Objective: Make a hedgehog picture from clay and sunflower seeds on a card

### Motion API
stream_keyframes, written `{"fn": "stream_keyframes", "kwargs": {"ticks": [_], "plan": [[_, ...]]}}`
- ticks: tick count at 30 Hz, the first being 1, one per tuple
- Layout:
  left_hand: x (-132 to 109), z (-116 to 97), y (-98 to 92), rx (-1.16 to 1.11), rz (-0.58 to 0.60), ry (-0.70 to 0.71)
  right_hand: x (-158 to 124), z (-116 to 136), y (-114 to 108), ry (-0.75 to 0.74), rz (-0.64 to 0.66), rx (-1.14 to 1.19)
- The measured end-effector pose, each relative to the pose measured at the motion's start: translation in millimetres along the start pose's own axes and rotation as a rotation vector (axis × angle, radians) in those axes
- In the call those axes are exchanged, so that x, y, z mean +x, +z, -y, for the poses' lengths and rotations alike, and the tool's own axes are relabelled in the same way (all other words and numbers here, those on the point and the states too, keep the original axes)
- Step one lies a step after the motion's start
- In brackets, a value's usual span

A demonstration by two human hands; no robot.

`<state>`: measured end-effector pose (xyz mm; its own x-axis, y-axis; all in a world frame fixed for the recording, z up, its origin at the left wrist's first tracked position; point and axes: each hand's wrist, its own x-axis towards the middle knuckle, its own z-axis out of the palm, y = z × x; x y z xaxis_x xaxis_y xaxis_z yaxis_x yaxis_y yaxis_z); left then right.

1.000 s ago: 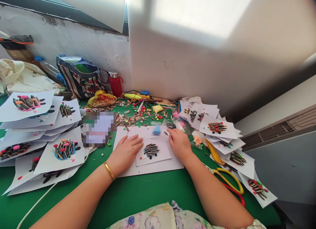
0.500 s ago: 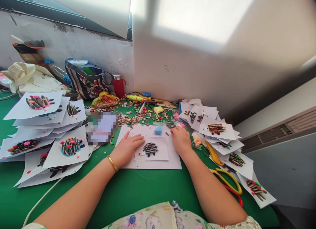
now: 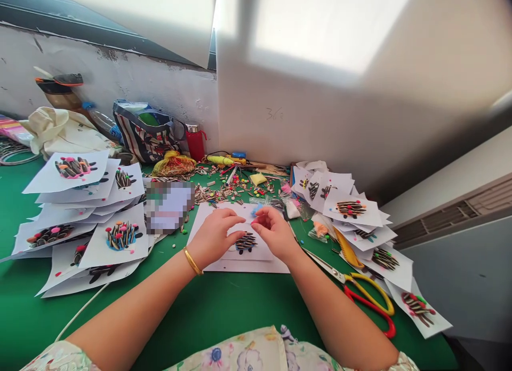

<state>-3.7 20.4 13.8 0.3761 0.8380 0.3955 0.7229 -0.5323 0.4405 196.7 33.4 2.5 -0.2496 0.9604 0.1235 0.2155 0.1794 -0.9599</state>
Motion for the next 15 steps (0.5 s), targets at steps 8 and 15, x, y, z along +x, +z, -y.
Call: {"fn": "stream_keyframes", "kwargs": {"ticks": [8,15], "plan": [[-2.7,-13.1,15.2,-0.088,-0.102,0.202,-18.2,5.2,7.4,0.093,0.076,0.148],[-16.1,-12.1,15.9,-0.123,-0.118,0.179,-29.7,1.9,0.1,-0.155,0.143,-0.036]]}}
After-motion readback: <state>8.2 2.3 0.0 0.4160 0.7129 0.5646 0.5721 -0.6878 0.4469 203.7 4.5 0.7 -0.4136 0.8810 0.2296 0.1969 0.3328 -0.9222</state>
